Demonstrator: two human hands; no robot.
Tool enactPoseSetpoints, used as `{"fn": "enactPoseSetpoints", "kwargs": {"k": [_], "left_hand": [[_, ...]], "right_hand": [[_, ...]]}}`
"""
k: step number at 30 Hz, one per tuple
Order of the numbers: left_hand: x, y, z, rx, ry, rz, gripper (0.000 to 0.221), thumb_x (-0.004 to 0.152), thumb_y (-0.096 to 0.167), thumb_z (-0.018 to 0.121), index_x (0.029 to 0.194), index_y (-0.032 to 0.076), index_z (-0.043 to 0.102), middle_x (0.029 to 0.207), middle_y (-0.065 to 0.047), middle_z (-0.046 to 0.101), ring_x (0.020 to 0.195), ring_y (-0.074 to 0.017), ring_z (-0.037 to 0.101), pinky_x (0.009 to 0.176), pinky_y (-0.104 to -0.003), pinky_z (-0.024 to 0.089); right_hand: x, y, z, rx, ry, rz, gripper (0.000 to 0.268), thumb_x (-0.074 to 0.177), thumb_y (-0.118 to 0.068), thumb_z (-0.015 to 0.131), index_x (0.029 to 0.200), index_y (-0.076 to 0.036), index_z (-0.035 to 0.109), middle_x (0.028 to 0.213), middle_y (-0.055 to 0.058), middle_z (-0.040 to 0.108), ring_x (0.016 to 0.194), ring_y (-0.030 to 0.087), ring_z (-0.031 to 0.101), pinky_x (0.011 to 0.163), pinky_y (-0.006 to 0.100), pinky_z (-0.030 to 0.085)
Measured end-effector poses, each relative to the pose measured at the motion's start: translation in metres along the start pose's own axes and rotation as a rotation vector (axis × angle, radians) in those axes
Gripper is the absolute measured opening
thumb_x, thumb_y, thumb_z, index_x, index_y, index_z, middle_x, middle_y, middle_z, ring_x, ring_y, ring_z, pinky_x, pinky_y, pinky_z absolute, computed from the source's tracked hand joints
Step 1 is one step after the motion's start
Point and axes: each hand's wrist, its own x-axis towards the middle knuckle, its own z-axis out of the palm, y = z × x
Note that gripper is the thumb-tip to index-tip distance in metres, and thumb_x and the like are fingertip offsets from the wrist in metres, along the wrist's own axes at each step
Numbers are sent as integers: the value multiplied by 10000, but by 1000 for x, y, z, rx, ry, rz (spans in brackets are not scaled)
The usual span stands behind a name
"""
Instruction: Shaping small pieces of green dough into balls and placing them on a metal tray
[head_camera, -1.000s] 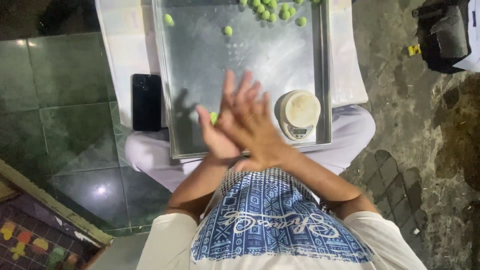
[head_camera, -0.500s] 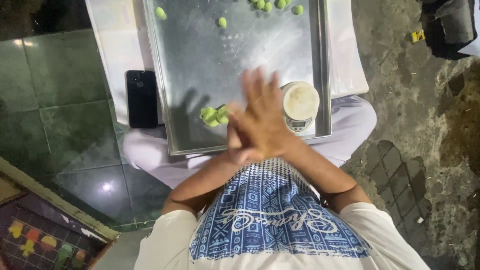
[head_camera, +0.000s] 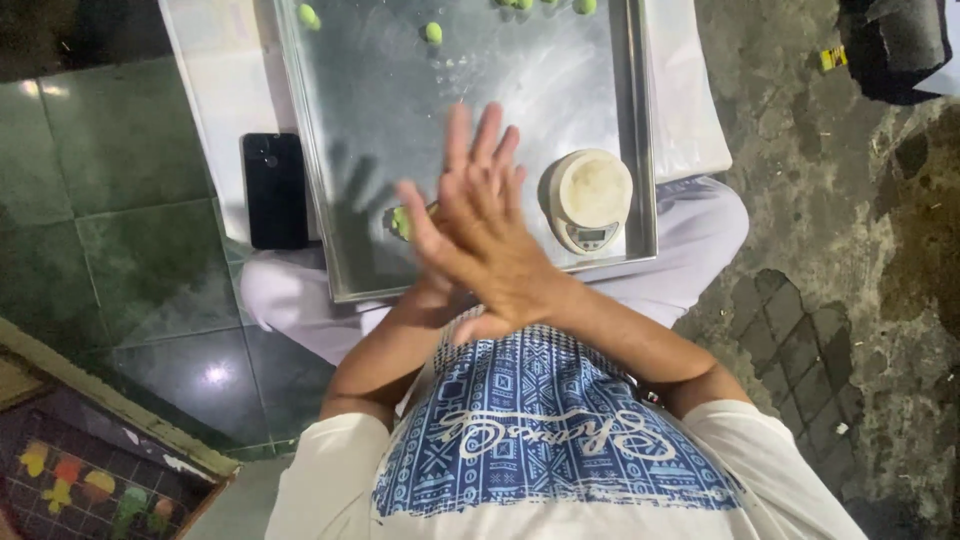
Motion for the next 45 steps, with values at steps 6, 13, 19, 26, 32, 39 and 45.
{"fn": "enactPoseSetpoints", "kwargs": {"k": [6, 13, 19, 26, 32, 39, 45], "left_hand": [[3, 10, 10, -85, 32, 25, 929, 963, 786, 219, 1695, 255, 8, 1800, -116, 28, 1684, -369, 74, 1392, -593, -11], [-43, -16, 16, -273, 40, -26, 927, 971, 753, 237, 1688, 190, 65, 1788, -119, 75, 1670, -352, 112, 1382, -574, 86], [-16, 9, 23, -186, 137, -44, 952, 932, 747, 281, 1688, 224, 37, 1797, -170, 52, 1687, -403, 74, 1399, -608, 2], [-19, 6, 25, -326, 94, -87, 955, 919, 730, 234, 1671, 179, 30, 1791, -116, 5, 1679, -352, 36, 1377, -598, 59], [-39, -7, 30, -303, 48, -80, 910, 976, 717, 208, 1668, 148, 49, 1790, -74, -41, 1690, -275, -38, 1405, -542, 21], [-21, 9, 42, -804, 354, -102, 1011, 839, 695, 209, 1680, 164, 28, 1745, -147, 25, 1600, -375, 41, 1309, -567, 28], [-4, 24, 40, -814, 345, -52, 1011, 843, 720, 242, 1691, 227, -1, 1744, -165, 1, 1566, -412, 52, 1275, -598, -8]], "right_hand": [[-14, 33, -28, -57, 3, 76, 1054, 931, -918, 296, 1703, -216, 147, 1717, 291, -57, 1565, 514, -148, 1221, 731, -150], [-2, 3, -17, 72, 64, 90, 959, 957, -900, 118, 1721, -333, -1, 1776, 124, -169, 1657, 315, -246, 1308, 687, -273], [-4, -10, -11, 3, -169, 125, 1033, 941, -891, 7, 1728, -222, 18, 1730, 209, -244, 1620, 364, -283, 1286, 711, -261], [-13, 0, -15, -101, -95, 136, 993, 957, -897, 29, 1728, -275, -43, 1754, 184, -194, 1656, 368, -192, 1324, 712, -182], [-10, -2, -27, -77, -7, 100, 968, 968, -901, 79, 1722, -303, -28, 1769, 165, -131, 1665, 372, -163, 1322, 733, -167], [-7, -13, -9, 7, 5, 48, 929, 996, -886, 113, 1725, -321, 4, 1779, 88, -163, 1665, 302, -211, 1302, 687, -240], [-9, -19, -17, 5, -232, 168, 1007, 928, -860, 29, 1727, -258, 142, 1717, 231, -228, 1610, 486, -209, 1218, 909, -113]]}}
